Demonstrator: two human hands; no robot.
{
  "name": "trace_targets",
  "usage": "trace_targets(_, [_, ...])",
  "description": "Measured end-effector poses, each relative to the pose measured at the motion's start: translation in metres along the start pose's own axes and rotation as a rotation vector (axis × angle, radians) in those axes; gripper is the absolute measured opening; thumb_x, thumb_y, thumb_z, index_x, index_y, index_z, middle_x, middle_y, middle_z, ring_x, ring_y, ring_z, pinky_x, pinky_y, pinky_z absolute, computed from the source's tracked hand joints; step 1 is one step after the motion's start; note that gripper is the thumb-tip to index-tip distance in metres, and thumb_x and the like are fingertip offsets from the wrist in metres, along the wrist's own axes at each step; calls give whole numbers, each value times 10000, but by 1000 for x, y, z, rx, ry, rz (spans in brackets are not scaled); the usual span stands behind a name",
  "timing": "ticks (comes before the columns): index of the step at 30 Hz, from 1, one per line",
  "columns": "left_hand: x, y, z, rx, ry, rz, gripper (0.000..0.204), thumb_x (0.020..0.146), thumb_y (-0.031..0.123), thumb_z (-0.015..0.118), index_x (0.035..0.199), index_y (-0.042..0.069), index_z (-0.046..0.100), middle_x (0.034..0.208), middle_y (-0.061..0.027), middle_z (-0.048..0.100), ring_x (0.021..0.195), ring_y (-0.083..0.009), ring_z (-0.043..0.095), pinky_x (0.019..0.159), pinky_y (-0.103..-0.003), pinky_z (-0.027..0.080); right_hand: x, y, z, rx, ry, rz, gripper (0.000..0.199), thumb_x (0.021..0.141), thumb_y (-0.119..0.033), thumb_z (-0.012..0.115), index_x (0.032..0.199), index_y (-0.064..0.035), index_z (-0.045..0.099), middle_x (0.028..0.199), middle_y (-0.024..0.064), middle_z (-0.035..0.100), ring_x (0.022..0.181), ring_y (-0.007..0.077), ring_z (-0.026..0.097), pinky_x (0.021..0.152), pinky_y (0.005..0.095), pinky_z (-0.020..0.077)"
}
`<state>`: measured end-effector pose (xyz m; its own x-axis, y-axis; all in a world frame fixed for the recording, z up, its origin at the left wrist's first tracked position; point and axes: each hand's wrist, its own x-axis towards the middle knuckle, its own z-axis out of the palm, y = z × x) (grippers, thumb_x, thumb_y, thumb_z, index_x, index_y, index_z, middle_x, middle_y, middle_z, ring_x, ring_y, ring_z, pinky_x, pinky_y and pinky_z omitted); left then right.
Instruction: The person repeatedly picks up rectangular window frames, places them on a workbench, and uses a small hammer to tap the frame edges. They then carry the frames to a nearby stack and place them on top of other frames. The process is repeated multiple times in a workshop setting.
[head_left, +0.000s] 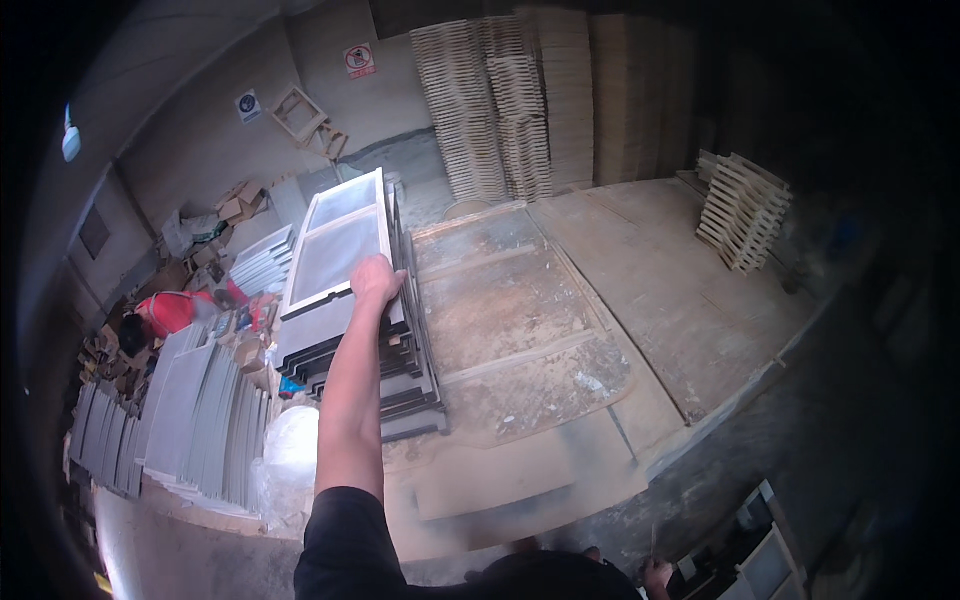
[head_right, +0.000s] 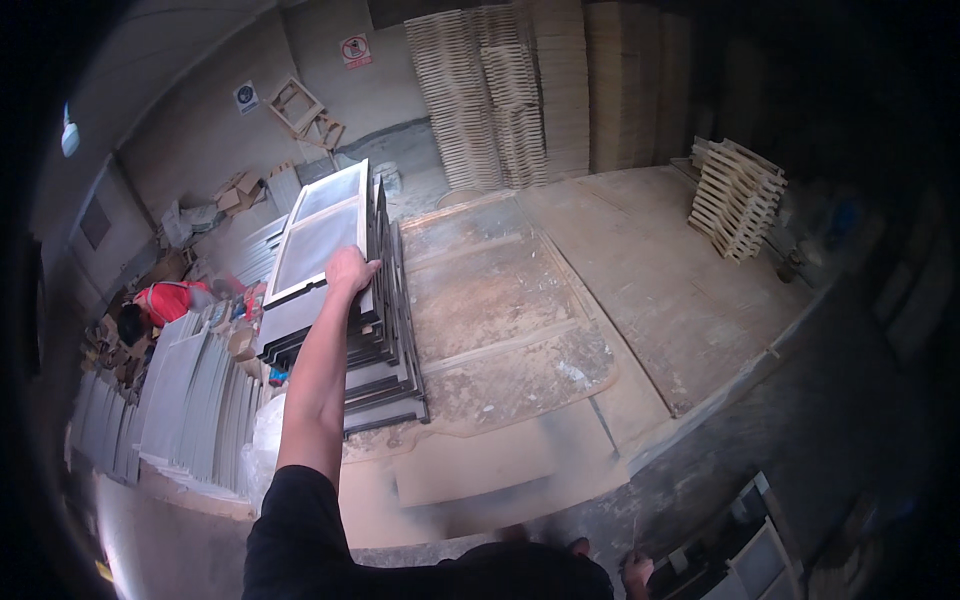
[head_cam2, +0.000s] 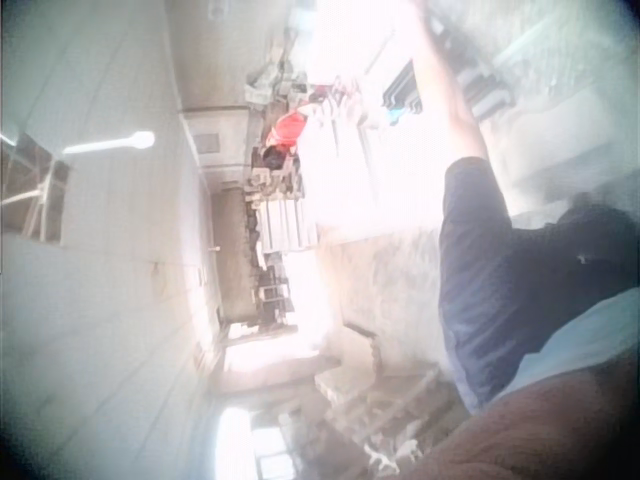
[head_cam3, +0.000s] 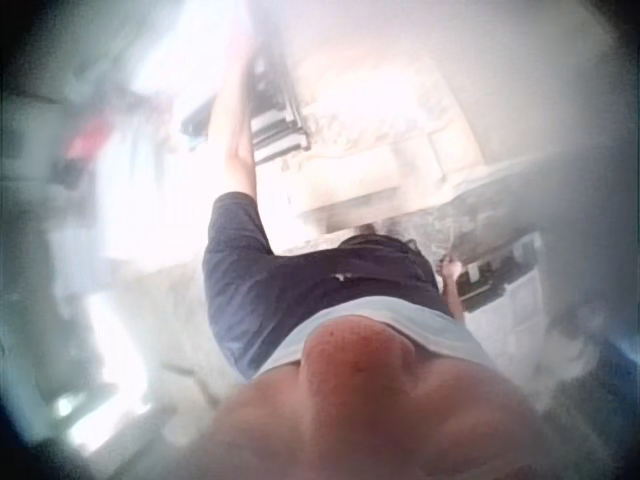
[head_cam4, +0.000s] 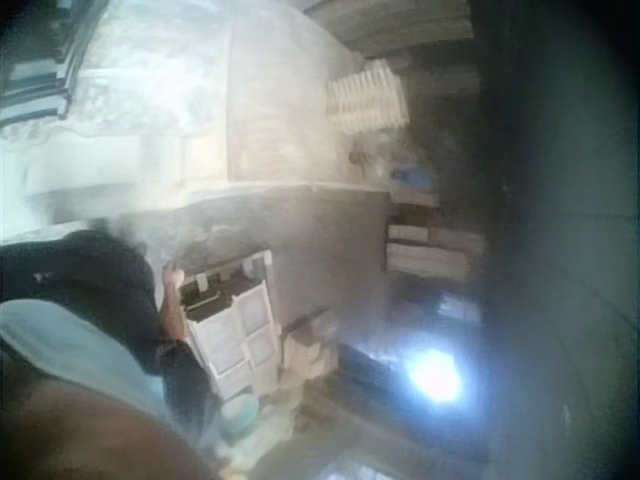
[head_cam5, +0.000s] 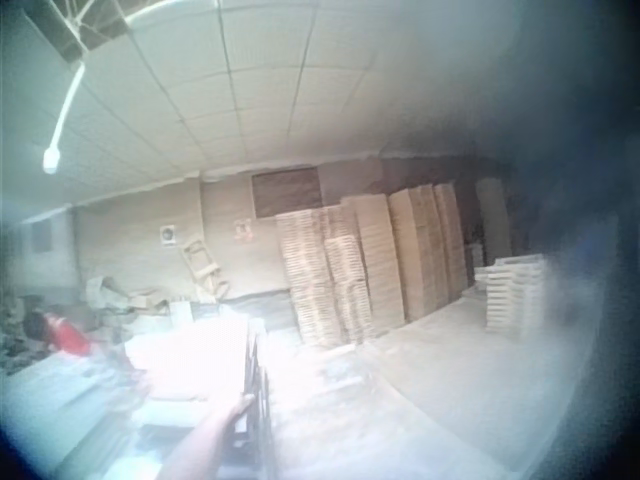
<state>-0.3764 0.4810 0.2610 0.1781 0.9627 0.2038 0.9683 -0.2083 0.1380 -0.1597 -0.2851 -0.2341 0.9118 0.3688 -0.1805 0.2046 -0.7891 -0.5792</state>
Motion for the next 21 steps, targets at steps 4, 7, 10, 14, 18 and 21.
trace_targets(4, [8, -5, 29, 6, 137, 96, 443, 796, 369, 771, 1032, -2, 720, 1091, -215, 704, 1041, -361, 681, 923, -448, 540, -33, -10, -7, 9, -149, 138, 266, 906, -290, 608, 909, -55, 732, 794, 174, 711, 761, 322, 712, 675, 461, 547])
trace_targets(7, [11, -15, 37, -46, 239, 181, 420, 778, 329, 757, 1002, -22, 706, 1044, -220, 698, 996, -381, 676, 909, -458, 537, -44, -13, -7, -65, -216, 106, 237, 888, -286, 633, 1015, -119, 743, 832, 161, 709, 771, 333, 694, 647, 471, 538])
trace_targets(10, [10, -28, 35, -107, 241, 222, 410, 756, 301, 744, 976, -39, 684, 1009, -236, 682, 974, -401, 662, 891, -466, 528, -42, -27, -1, -32, -170, 58, 213, 898, -234, 625, 846, -56, 729, 730, 154, 705, 694, 310, 706, 654, 441, 548])
trace_targets(14, [8, -62, 25, -206, 187, 274, 392, 728, 263, 725, 968, -40, 657, 987, -253, 665, 980, -415, 644, 880, -480, 512, -22, -59, 0, 10, -151, 47, 315, 871, -295, 631, 784, -8, 729, 707, 168, 708, 689, 287, 725, 672, 434, 549])
trace_targets(18, [-5, -95, 24, -298, 236, 413, 469, 698, 220, 723, 1091, -29, 662, 1052, -237, 672, 1013, -403, 644, 921, -459, 504, 9, -52, 17, 2, -149, 11, 350, 905, -294, 623, 769, 13, 721, 691, 180, 700, 689, 324, 723, 676, 446, 554])
trace_targets(21, [-15, -101, 18, -310, 167, 414, 499, 689, 190, 726, 1138, -23, 676, 1179, -207, 666, 1071, -383, 639, 956, -432, 499, 23, -65, 18, 36, -157, -54, 296, 913, -235, 601, 816, 17, 721, 673, 132, 710, 620, 230, 708, 614, 399, 552])
